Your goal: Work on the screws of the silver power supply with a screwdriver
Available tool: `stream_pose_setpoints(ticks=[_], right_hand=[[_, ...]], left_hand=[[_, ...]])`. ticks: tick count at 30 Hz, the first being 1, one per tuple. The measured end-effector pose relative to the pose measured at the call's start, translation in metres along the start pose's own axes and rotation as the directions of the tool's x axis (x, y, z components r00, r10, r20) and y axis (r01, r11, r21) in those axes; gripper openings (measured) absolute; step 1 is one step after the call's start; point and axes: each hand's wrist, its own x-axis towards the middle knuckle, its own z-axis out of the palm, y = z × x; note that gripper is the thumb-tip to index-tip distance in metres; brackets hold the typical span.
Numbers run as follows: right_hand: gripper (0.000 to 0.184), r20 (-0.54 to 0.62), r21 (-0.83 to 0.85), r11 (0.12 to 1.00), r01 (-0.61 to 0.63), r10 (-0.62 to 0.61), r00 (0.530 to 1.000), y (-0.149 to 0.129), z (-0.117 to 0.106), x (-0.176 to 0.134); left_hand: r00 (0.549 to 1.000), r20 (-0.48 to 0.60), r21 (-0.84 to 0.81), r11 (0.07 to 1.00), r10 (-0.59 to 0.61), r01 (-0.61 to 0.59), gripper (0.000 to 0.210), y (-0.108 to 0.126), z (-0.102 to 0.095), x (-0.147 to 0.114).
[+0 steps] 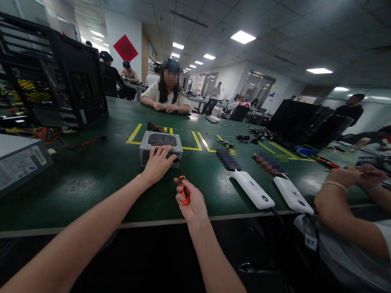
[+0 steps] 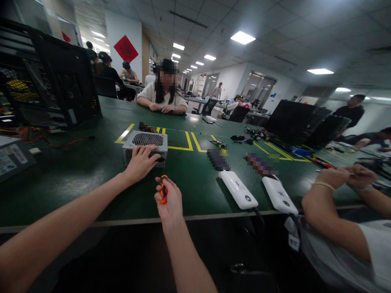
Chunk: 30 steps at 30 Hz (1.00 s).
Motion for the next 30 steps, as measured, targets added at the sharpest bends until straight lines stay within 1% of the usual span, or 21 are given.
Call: stream_pose_setpoints(ticks=[2,4,6,9,13,16,18,20,23,24,26,27,28,30], right_hand=[[0.012,0.019,0.014,0.999,-0.031,0.030,0.999,0.001,0.000,0.001],[0.017,0.055,0.035,0.994,-0.101,0.099,0.994,0.001,0.001,0.001],[0.019,0.091,0.051,0.986,-0.160,0.155,0.984,0.000,0.001,0.000],[0.016,0.095,0.087,0.975,-0.203,0.195,0.976,-0.003,0.001,-0.002],[0.011,0.092,0.149,0.945,-0.290,0.278,0.956,-0.008,0.000,-0.003],[0.010,0.111,0.153,0.946,-0.287,0.272,0.956,-0.009,-0.001,-0.002],[0.010,0.093,0.115,0.964,-0.239,0.229,0.969,-0.008,-0.001,-0.002],[0.008,0.062,0.039,0.987,-0.157,0.155,0.986,-0.004,0.000,-0.002],[0.003,0.047,-0.133,0.991,0.030,-0.024,0.999,0.002,-0.002,-0.001],[0.009,0.058,-0.202,0.975,0.096,-0.086,0.995,0.004,-0.004,0.000],[0.023,0.093,-0.360,0.902,0.236,-0.217,0.972,0.007,-0.011,0.002],[0.029,0.116,-0.451,0.839,0.303,-0.282,0.952,0.008,-0.015,0.003],[0.033,0.142,-0.540,0.756,0.370,-0.351,0.926,0.008,-0.019,0.004],[0.036,0.212,-0.681,0.554,0.478,-0.476,0.854,0.006,-0.026,0.005]], left_hand=[[1.000,-0.002,0.000,1.000,-0.003,0.003,0.024,0.000,-0.001,0.000],[1.000,-0.006,0.016,1.000,-0.003,0.003,0.023,0.001,-0.001,0.000],[1.000,-0.013,0.034,0.999,-0.002,0.003,0.022,0.000,0.000,0.000],[1.000,-0.025,0.045,0.999,-0.001,0.002,0.021,0.000,0.001,0.000],[0.999,-0.037,0.078,0.997,0.007,-0.004,0.020,0.002,0.000,0.000],[0.999,-0.043,0.101,0.995,0.016,-0.011,0.020,0.002,0.000,0.000],[0.999,-0.040,0.118,0.993,0.024,-0.019,0.020,0.001,0.000,0.000],[0.999,-0.038,0.129,0.991,0.026,-0.020,0.020,0.001,0.000,-0.001],[0.999,-0.039,0.121,0.992,0.022,-0.018,0.020,0.000,0.001,-0.001],[0.999,-0.037,0.116,0.993,0.022,-0.018,0.020,0.000,0.000,-0.001],[0.999,-0.031,0.108,0.994,0.023,-0.020,0.020,0.000,0.000,-0.001],[0.999,-0.029,0.106,0.994,0.022,-0.019,0.020,0.000,0.000,-0.001],[0.999,-0.028,0.102,0.995,0.019,-0.017,0.020,0.000,0.000,-0.001],[1.000,-0.025,0.086,0.996,0.017,-0.015,0.022,-0.001,0.000,-0.001]])
